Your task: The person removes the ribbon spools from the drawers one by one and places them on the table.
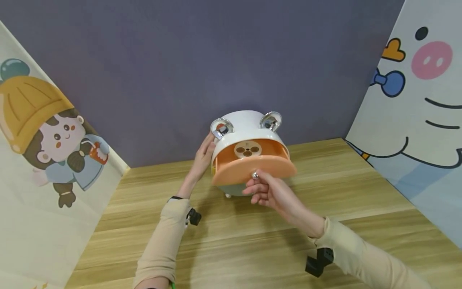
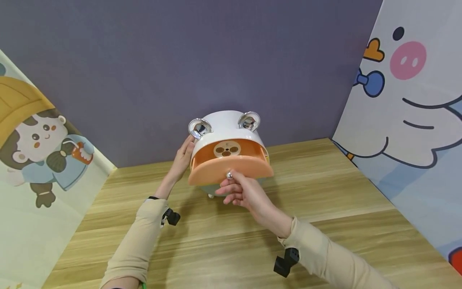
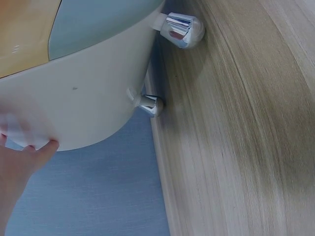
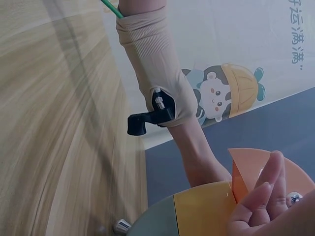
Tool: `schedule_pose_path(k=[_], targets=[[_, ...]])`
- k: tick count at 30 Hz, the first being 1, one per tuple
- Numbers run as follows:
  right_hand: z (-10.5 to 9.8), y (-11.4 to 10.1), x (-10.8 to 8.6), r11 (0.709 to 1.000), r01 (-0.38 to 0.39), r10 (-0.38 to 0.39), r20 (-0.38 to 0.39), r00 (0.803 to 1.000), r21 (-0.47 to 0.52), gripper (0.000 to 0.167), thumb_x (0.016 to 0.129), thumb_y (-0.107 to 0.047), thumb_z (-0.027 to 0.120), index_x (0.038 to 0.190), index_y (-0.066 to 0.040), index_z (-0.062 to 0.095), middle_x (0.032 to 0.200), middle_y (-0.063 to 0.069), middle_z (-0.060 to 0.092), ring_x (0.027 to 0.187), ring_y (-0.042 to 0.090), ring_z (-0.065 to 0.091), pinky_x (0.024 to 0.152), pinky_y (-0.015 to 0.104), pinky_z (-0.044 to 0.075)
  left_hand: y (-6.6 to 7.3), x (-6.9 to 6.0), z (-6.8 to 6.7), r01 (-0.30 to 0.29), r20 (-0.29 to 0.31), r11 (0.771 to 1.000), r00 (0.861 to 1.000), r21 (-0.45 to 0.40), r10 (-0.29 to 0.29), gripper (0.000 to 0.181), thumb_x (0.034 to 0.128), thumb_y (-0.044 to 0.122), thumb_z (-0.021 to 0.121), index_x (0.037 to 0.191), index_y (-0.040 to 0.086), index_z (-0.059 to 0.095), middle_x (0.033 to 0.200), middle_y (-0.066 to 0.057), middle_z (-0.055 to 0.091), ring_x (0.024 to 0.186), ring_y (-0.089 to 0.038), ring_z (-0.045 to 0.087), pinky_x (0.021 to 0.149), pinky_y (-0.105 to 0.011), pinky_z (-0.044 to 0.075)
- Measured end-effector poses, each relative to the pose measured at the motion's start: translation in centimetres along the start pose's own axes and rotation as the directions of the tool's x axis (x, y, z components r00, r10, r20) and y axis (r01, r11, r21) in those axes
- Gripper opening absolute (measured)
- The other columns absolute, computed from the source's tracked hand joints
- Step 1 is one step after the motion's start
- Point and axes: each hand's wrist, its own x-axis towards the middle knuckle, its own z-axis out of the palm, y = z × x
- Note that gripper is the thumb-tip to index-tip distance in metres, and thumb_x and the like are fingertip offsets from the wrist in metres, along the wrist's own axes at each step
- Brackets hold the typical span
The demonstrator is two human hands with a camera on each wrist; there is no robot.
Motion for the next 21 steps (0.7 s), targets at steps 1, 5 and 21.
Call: schedule_pose_path(k=[1, 5, 21], targets=[[0.0, 0.0, -0.1, 1.000, 0.000, 0.000, 0.001, 1.000, -0.002, 0.039, 0.107, -0.041, 0.039, 0.095, -0.012, 0.063, 0.082, -0.008, 0.077, 0.064, 0.006, 0.064, 0.067, 0.020, 0.053, 0.0, 0.0, 0.0, -0.001, 0.000, 1.000, 1.000, -0.003, 0.001, 0.060, 0.1027, 0.058, 0.035, 0.156, 0.029, 0.032, 0.168, 0.002, 0.017, 0.156, -0.026, 0.015, 0.125, -0.055, 0.015], [0.1, 0.2, -0.4, 1.000, 0.003, -0.003, 0.003, 1.000, -0.005, 0.039, 0.106, -0.043, 0.041, 0.095, -0.012, 0.063, 0.082, -0.008, 0.077, 0.064, 0.006, 0.064, 0.067, 0.020, 0.053, -0.1, 0.0, 0.1, -0.004, -0.007, 1.000, 1.000, -0.010, 0.004, 0.058, 0.1045, 0.053, 0.035, 0.156, 0.027, 0.032, 0.168, 0.000, 0.018, 0.156, -0.027, 0.015, 0.125, -0.057, 0.015], [0.0, 0.4, -1.8, 1.000, -0.002, 0.002, 0.019, 1.000, -0.025, 0.041, 0.105, -0.046, 0.041, 0.096, -0.013, 0.062, 0.083, -0.008, 0.076, 0.067, 0.006, 0.064, 0.070, 0.022, 0.053, 3.8, -1.2, 0.0, 0.016, 0.000, 1.000, 1.000, -0.006, -0.016, 0.049, 0.1080, 0.022, 0.036, 0.155, 0.011, 0.033, 0.167, -0.010, 0.019, 0.155, -0.033, 0.016, 0.125, -0.054, 0.016]])
